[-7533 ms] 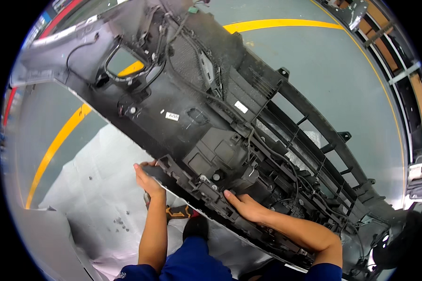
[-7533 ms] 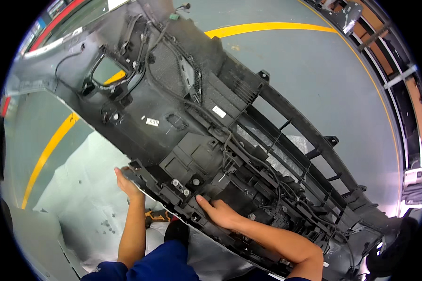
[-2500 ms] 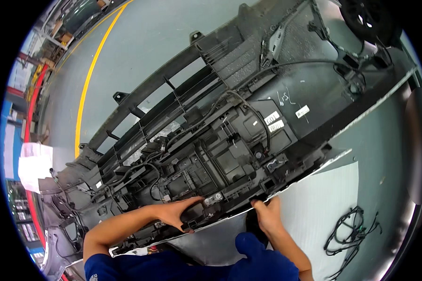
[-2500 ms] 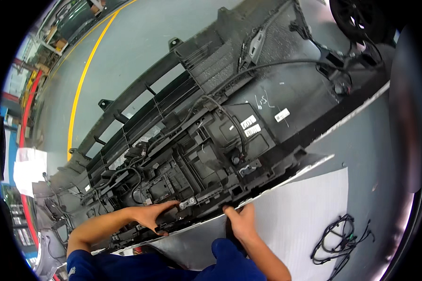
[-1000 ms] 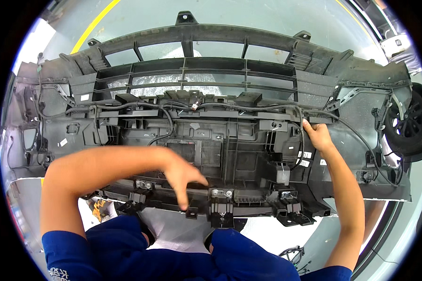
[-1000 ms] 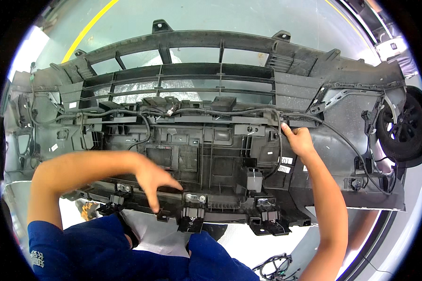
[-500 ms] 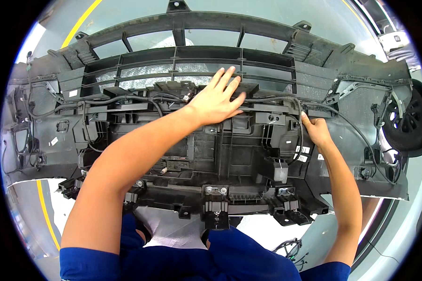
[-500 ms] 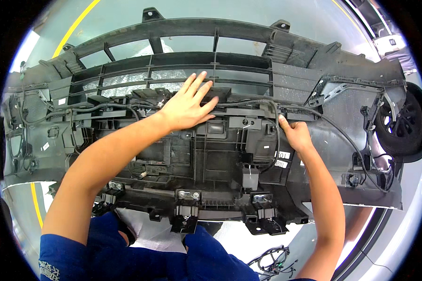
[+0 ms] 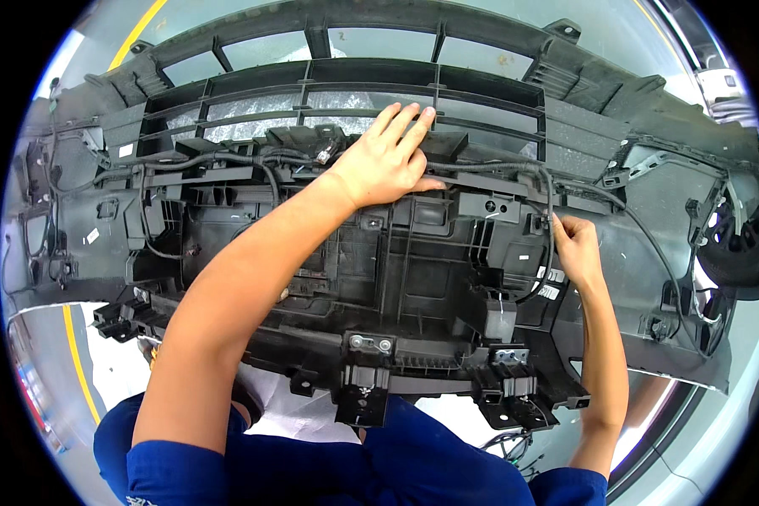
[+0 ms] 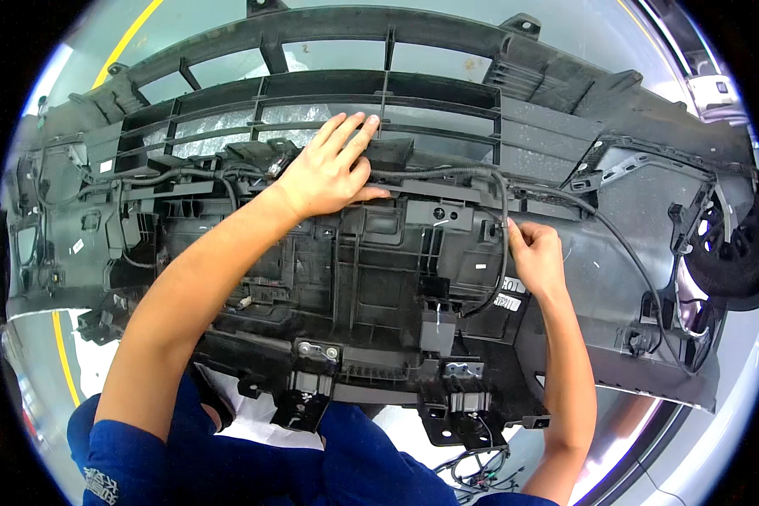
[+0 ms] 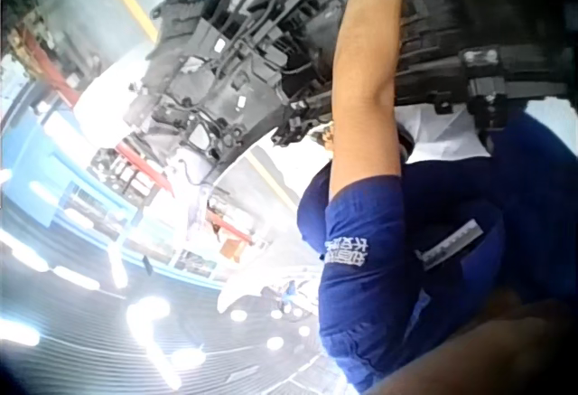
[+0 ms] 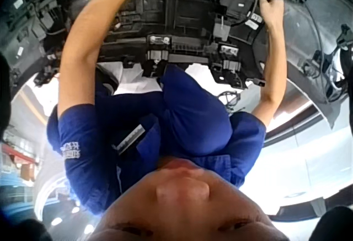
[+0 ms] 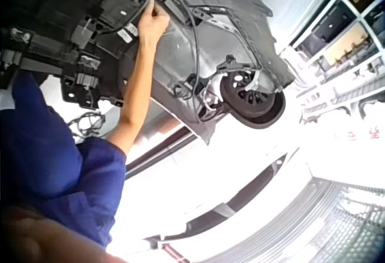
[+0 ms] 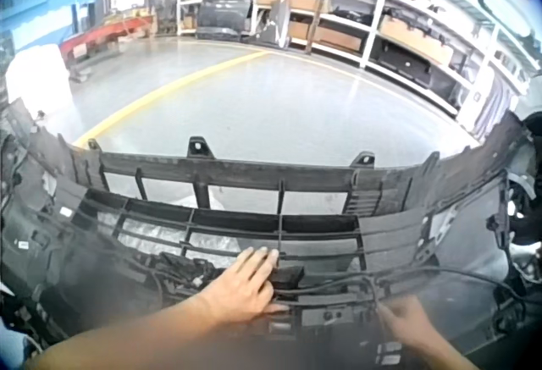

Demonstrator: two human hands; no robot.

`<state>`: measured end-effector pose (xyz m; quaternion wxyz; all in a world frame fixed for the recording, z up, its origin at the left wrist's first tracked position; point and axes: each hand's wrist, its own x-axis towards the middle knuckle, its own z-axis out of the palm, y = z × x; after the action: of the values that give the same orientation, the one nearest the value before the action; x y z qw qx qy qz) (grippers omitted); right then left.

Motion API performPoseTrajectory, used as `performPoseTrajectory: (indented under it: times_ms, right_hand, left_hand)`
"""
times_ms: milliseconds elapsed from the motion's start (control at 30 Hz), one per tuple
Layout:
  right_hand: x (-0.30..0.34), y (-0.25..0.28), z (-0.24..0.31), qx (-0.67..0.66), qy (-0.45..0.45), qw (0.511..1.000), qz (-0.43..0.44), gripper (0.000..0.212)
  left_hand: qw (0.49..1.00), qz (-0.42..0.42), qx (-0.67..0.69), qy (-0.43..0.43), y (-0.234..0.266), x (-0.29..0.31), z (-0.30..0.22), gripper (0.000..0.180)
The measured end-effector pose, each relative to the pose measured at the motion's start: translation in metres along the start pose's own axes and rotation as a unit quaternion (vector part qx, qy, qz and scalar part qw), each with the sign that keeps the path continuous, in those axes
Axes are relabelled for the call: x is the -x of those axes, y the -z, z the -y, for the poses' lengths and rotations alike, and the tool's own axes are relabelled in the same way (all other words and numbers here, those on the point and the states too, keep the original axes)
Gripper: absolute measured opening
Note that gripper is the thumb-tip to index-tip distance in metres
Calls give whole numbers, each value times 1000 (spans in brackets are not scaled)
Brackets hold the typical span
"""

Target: The person assembles a car bumper by hand, using a screwdriver and a power drill to attach components and secure fasteners. They connect wiring harnesses and align the bumper cover onto the frame, tightening screws at multiple points.

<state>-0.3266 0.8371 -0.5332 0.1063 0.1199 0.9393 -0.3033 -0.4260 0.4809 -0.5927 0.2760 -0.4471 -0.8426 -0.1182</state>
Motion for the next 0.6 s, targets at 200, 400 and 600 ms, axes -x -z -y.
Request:
performPoseTrajectory:
  times_ms: [200, 400, 600]
  right_hand:
    - [6, 7, 6, 66, 35, 997, -10, 45]
    - [8, 10, 13, 106, 82, 991, -25, 43]
    - [10, 11, 15, 128, 95, 987, -29, 40]
  left_hand:
    - [1000, -4, 3, 2, -1, -2, -2, 54]
    - [1000, -3, 17, -4, 3, -5, 3, 56]
    - [999, -11, 36, 3, 2, -5, 3, 58]
